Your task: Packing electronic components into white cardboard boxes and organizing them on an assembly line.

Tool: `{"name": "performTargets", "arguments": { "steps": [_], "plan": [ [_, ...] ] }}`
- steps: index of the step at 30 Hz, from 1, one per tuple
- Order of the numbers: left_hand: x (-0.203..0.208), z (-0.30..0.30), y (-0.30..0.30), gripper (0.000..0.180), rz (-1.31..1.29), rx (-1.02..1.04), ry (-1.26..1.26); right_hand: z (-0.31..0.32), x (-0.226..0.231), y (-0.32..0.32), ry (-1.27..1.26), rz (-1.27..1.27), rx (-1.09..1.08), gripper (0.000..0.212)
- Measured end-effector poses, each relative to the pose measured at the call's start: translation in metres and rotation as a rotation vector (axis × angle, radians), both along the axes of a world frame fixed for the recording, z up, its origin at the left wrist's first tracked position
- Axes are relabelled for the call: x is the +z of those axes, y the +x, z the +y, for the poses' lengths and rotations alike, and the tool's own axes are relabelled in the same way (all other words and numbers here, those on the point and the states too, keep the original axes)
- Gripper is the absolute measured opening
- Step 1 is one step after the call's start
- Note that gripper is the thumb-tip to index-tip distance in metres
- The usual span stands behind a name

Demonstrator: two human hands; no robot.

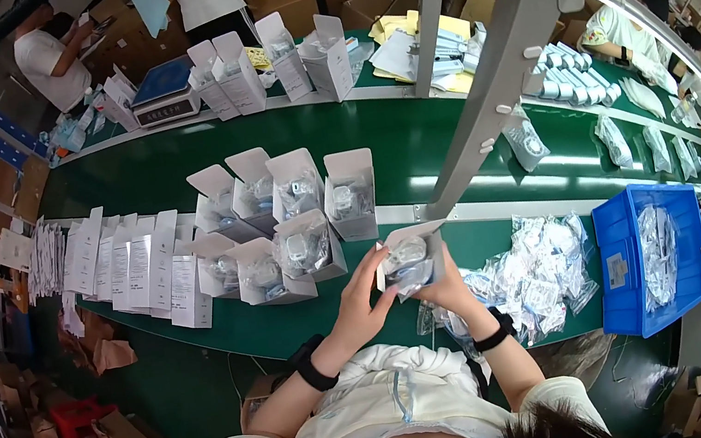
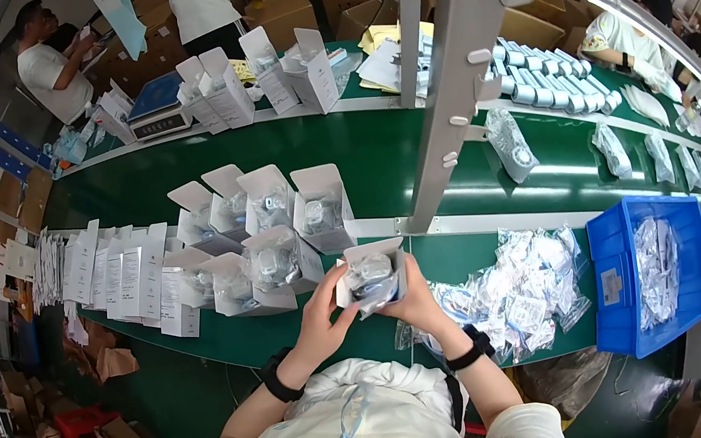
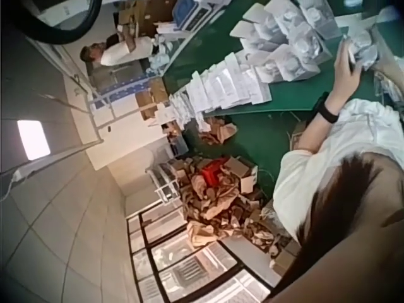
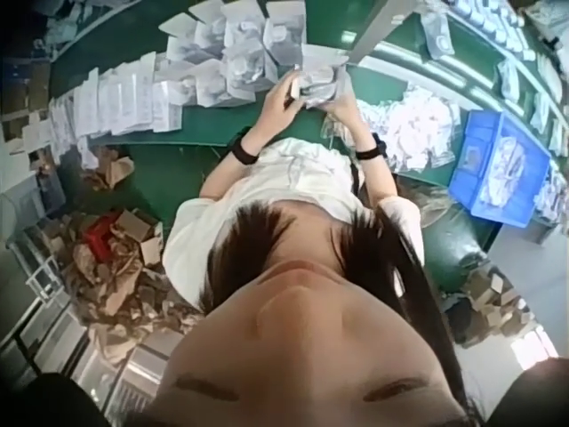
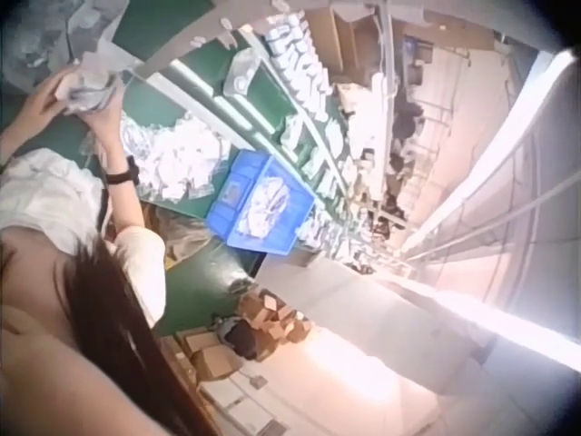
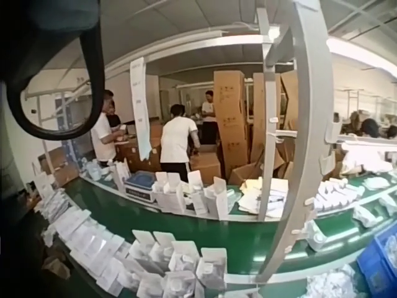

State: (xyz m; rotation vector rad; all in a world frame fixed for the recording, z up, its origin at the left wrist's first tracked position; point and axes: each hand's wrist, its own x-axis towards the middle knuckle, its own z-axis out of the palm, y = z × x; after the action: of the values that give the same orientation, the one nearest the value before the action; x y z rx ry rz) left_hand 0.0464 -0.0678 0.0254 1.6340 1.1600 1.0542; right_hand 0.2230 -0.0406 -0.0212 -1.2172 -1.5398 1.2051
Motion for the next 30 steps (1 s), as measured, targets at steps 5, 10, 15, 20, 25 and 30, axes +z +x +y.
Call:
{"name": "performTargets", "arguments": {
  "steps": [5,10,15,20,25,30],
  "plan": [
    [0.115,-0.005,-0.08,0.043,-0.171,-0.026,0.187,0.0,0.119,0.002,0.114,0.3,-0.142,0.083],
    [0.232,0.064,-0.197,0.027,0.553,0.388,0.432,0.101,0.249,-0.059,0.632,0.387,-0.352,0.061],
    [0.229,0.175,-0.293,0.05,1.038,-0.049,0.062,0.284,0.232,-0.11,0.659,0.187,-0.643,0.082],
    [0.128,0.221,-0.282,0.064,0.888,-0.42,-0.045,0.399,0.124,-0.093,0.289,-0.272,-0.96,0.091],
    [0.09,0.222,-0.275,0.063,0.708,-0.472,-0.183,0.458,0.016,-0.053,0.079,-0.48,-0.89,0.093],
    [0.072,0.227,-0.28,0.056,0.71,-0.546,-0.264,0.478,-0.057,-0.032,0.187,-0.484,-0.788,0.094]
  ]
}}
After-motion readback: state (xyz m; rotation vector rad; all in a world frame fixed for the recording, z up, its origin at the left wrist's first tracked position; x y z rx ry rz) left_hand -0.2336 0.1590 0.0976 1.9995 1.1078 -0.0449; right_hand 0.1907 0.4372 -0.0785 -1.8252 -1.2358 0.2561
